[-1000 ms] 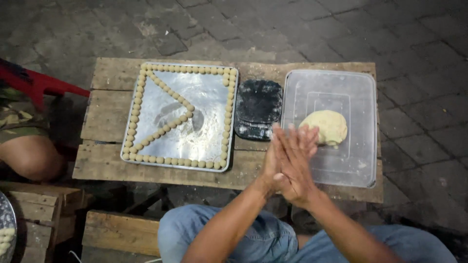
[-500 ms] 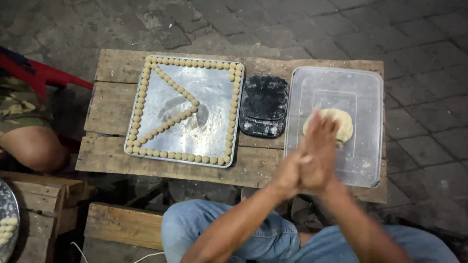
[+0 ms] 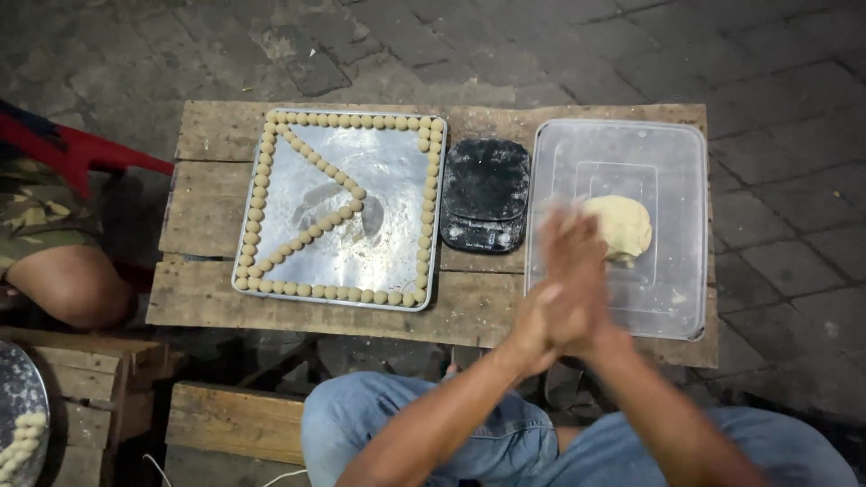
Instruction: The person tears small pieces of dough from a larger mass, weighs each piece on a digital scale, rolls it into a ball, and places it on a metal tray. The process is repeated continuously to form a pattern of dough balls on the tray.
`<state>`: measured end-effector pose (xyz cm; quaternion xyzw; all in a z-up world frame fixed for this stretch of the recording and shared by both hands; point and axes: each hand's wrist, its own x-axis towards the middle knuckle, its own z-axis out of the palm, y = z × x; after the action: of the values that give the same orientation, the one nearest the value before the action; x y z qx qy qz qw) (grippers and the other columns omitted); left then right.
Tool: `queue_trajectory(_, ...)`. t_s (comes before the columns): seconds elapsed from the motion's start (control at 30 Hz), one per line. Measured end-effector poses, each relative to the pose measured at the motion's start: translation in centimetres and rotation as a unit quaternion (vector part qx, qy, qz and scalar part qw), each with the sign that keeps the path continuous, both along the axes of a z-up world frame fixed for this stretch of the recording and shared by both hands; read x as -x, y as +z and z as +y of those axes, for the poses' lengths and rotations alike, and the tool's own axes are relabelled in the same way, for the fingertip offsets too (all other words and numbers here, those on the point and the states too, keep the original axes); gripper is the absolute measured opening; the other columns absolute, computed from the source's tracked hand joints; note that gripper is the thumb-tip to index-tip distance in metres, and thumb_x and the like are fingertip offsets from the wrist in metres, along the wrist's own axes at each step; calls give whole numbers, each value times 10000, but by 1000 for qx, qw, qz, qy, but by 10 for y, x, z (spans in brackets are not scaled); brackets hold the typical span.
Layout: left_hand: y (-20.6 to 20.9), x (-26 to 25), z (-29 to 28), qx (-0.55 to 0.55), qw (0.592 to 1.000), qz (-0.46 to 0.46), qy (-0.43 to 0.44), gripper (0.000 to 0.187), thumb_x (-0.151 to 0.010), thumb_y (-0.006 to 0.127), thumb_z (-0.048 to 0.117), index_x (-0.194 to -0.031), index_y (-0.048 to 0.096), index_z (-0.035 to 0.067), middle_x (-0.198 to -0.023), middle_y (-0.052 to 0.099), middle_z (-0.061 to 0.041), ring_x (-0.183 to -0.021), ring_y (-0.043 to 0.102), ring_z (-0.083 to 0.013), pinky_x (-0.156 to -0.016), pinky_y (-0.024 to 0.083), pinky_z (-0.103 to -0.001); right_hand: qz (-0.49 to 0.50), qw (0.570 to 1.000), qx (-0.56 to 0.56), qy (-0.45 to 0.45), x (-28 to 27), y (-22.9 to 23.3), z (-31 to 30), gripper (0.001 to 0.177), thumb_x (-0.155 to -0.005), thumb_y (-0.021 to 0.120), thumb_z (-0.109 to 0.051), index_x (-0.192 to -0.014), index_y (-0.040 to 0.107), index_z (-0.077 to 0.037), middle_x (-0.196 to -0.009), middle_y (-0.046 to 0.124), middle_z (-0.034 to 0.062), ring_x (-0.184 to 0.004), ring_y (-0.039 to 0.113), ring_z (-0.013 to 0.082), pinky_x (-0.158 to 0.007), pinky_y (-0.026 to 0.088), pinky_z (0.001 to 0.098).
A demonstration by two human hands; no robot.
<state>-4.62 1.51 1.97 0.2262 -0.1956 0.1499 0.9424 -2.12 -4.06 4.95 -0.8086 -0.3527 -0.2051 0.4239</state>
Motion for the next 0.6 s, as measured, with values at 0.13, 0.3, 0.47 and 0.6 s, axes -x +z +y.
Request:
queue_trajectory(0.13,-56,10,-7,28,861,493,-126,433,-992,764,401,-1205,633,47,-1123,707,-167,-913,730,-296,-777,629,-440,-42,992,108,-51,2,-18,1,742,-1081,93,-507,-1653,183,-43,-1747,106,143,-1587,-1,435,-1255,-35,631)
queue_trajectory(0.3,-73,14,-3,92,818,560,-99,464,-848,876,253,-1251,691,118,-1102,757,-127,-833,763,-307,-703,664,-407,20,980,170,-101,-20,-18,-3,796,-990,52,-538,-1669,87,-124,-1748,18,73,-1573,-16,404,-1237,-44,612)
queue_trajectory(0.47,35,-8,49,-140,829,522,-142,153,-879,661,188,-768,732,112,-591,630,-34,-472,587,-109,-402,393,-208,139,962,94,-218,-21,20,-30,660,-1090,147,-400,-1685,98,-119,-1755,19,68,-1592,-33,331,-1267,-71,525)
queue_trajectory(0.6,57,-43,101,-211,830,512,65,189,-910,698,11,-1097,717,36,-888,722,-97,-739,685,-182,-701,564,-290,182,954,38,-237,-29,57,-44,632,-1083,327,-261,-1637,203,16,-1689,210,262,-1562,147,434,-1263,39,562)
